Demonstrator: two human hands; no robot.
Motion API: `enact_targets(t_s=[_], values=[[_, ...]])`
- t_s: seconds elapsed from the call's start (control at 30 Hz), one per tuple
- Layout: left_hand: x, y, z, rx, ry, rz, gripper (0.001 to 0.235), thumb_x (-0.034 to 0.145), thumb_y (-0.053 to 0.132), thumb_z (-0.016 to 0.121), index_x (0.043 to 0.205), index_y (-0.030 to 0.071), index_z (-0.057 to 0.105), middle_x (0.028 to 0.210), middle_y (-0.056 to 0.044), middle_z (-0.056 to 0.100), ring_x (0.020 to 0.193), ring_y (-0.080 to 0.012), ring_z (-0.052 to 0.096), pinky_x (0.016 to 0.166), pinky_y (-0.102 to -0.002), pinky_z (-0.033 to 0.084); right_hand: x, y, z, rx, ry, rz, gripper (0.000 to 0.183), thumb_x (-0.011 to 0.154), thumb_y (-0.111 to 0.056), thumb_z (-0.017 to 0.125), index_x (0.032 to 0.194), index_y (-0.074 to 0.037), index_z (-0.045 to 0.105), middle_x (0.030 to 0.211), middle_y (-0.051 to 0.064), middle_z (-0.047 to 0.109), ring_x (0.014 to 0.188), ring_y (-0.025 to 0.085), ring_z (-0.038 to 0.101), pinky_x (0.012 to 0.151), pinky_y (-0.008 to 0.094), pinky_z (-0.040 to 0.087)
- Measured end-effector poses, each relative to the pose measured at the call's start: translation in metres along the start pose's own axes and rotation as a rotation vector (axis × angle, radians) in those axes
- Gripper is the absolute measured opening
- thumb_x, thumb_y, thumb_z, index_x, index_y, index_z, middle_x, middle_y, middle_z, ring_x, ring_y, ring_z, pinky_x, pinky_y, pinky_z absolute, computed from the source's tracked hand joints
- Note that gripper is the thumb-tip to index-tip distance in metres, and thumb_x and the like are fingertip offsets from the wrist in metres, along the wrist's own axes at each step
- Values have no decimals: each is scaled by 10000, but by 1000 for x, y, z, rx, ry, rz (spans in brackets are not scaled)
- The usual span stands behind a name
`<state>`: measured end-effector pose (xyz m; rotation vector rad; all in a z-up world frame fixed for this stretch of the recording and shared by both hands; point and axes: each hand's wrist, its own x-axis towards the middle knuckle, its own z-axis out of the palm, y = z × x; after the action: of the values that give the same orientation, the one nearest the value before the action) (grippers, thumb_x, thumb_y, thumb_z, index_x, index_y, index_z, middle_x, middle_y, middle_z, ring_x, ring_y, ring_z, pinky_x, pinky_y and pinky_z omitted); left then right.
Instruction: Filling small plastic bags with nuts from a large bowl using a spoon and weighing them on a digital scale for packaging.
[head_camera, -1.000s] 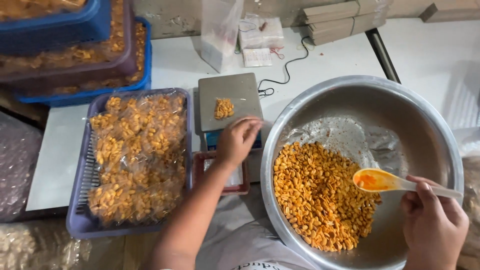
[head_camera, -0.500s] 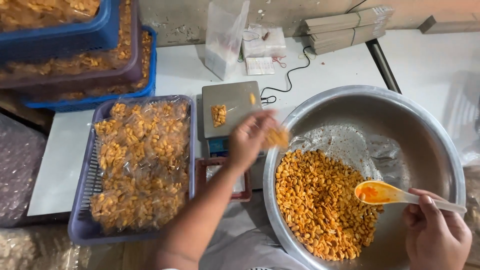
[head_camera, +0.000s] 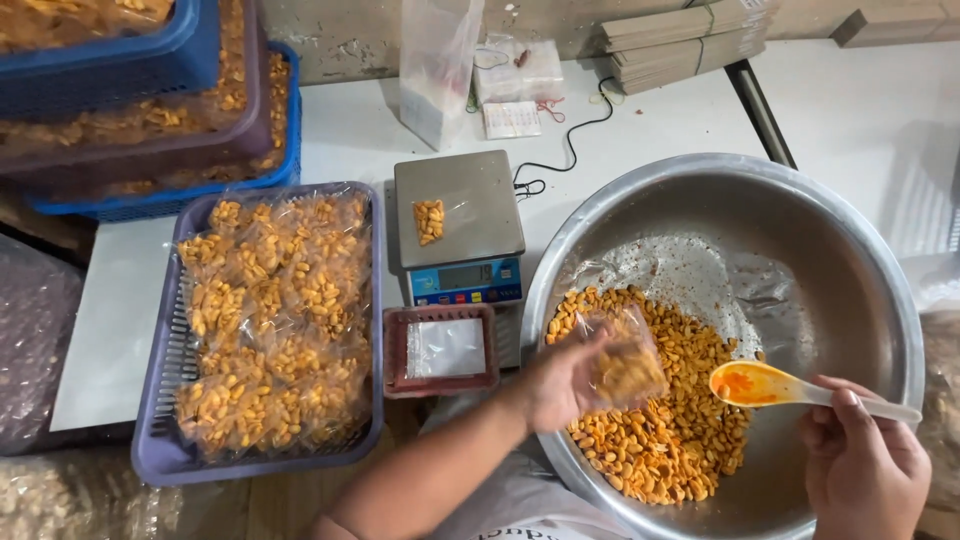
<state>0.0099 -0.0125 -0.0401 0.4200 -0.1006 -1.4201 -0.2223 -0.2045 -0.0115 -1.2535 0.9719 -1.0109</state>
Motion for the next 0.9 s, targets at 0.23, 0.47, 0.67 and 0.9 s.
enact_targets(t_s=[0.23,0.47,0.67,0.9], values=[[16,161,-52,1327,518,1056,172,1037,194,521,1069,124,675,1119,-50,730,964,-192,696,823,-309,594,-2,9,-11,-27,-4,1,134,1142,-131,639,1123,-14,701,868,65,633,707,58,570,621,143,476],[13,184,-107,1998,1074,1012,724,789,502,837,1329,120,544,1443,-136,536,1351,-323,463,1139,-501,385,-1,21,-6,21,14,-42,113,1114,-103,672,1084,4,695,851,111,642,624,82,518,521,179,377],[17,129,-158,1620,935,1364,213,1030,270,577,1066,110,712,1042,-91,733,987,-305,635,913,-398,486,5,30,-4,74,5,-43,117,1067,-81,713,1060,32,683,939,142,685,661,79,539,578,186,419],[-87,93,-91,678,918,1022,200,949,356,644,957,157,632,901,-37,703,822,-131,678,693,-290,572,11,32,2,-107,-148,26,183,1157,-237,630,1198,-70,691,848,40,581,725,21,534,680,60,446]])
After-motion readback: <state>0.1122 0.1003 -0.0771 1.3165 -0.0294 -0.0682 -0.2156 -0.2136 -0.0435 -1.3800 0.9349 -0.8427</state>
